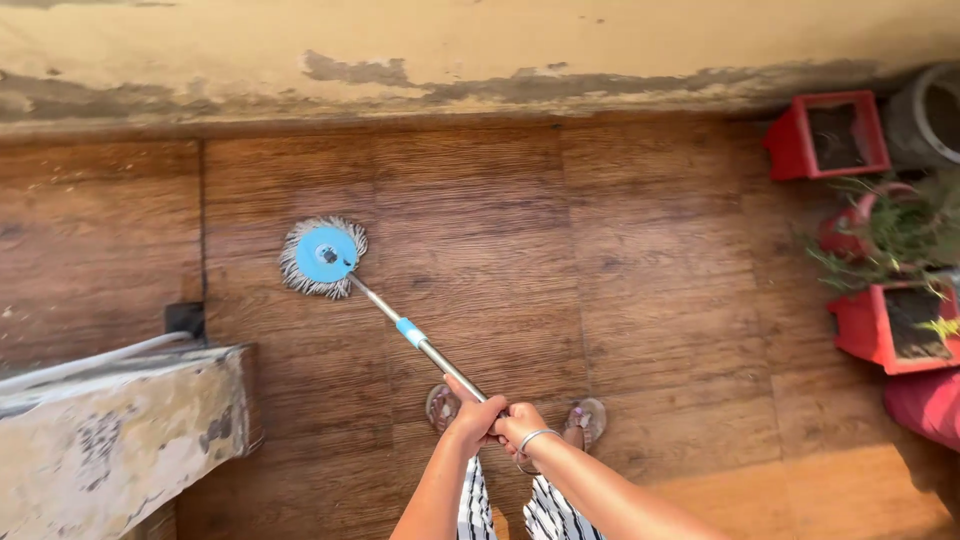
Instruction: Mop the floors of the house and the balcony.
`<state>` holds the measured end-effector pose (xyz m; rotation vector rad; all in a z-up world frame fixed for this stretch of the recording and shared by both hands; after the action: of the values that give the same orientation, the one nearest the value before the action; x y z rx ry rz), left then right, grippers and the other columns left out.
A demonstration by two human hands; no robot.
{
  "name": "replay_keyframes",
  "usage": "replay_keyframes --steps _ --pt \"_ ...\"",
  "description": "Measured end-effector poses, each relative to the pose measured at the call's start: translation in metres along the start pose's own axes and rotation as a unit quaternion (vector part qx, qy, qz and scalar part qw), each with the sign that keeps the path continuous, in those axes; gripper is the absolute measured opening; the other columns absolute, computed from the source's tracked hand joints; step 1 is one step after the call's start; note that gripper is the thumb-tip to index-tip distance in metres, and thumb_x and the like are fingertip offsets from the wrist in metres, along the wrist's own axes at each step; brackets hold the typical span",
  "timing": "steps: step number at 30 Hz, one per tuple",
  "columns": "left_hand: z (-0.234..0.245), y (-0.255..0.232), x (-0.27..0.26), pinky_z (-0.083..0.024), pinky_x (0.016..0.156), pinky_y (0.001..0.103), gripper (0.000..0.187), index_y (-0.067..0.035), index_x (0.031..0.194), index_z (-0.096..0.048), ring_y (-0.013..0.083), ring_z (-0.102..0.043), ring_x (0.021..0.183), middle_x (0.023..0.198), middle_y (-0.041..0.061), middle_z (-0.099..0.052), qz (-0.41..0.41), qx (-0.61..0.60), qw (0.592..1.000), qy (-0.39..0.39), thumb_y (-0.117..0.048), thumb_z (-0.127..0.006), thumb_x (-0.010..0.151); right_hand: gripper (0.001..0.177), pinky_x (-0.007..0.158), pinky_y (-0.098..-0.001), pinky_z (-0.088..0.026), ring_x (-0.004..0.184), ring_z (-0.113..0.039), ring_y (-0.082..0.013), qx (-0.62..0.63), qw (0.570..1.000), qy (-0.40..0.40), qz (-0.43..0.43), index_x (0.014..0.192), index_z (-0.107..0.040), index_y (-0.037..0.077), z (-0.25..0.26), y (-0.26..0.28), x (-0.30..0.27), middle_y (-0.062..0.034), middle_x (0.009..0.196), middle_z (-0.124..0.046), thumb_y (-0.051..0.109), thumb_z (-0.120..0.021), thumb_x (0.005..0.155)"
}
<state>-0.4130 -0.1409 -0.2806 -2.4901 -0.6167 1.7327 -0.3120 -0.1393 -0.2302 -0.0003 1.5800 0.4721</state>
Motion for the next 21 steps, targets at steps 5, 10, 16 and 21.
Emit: replay_keyframes --steps 5,10,16,21 --pt "-0.127 -0.035 -0.036 -0.060 0.060 0.037 0.106 -0.011 0.156 0.012 0.0222 -0.066 0.067 0.086 0.012 -0.069 0.031 0.160 0.987 0.007 -0.024 -0.069 0.089 0.014 0.035 -0.0274 -0.030 0.043 -0.044 -0.0094 0.185 0.980 -0.067 -0.015 0.077 -0.057 0.009 0.116 -0.042 -0.045 -0.0021 0.061 -0.054 0.009 -0.068 0.085" --pt "-0.246 0.005 0.060 -0.056 0.078 0.027 0.079 0.002 0.151 -0.046 0.0141 -0.070 0.094 0.107 0.010 -0.075 -0.162 0.302 0.933 0.111 -0.043 -0.073 0.093 0.032 0.035 -0.0257 -0.033 0.043 -0.044 -0.0080 0.343 0.926 -0.159 0.013 0.077 -0.054 0.010 0.258 -0.086 -0.067 -0.0006 0.063 -0.054 0.025 -0.079 0.090" --pt "-0.364 0.029 -0.011 -0.054 0.074 0.026 0.077 -0.003 0.154 -0.041 0.0119 -0.065 0.091 0.117 0.009 -0.070 -0.108 0.315 0.930 0.152 -0.040 -0.069 0.092 0.019 0.038 -0.0203 -0.040 0.048 -0.050 -0.0058 0.459 0.853 -0.246 0.047 0.090 -0.064 0.004 0.469 -0.104 -0.042 -0.0058 0.073 -0.065 0.021 -0.071 0.096" --pt "-0.355 0.065 -0.013 -0.049 0.066 0.024 0.075 -0.006 0.154 -0.043 0.0081 -0.058 0.080 0.107 0.005 -0.067 -0.073 0.315 0.935 0.146 -0.040 -0.069 0.093 0.020 0.041 -0.0217 -0.045 0.051 -0.053 -0.0078 0.436 0.835 -0.334 0.047 0.096 -0.061 0.002 0.601 -0.073 -0.058 -0.0098 0.077 -0.067 0.021 -0.064 0.100"
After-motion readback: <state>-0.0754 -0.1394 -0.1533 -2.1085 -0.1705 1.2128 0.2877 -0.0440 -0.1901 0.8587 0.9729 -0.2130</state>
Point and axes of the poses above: each hand's wrist, its own x-axis towards the middle knuckle, its own z-axis out of the back of the hand, y = z × x, the point moved 8 cm from there along x, towards the middle knuckle
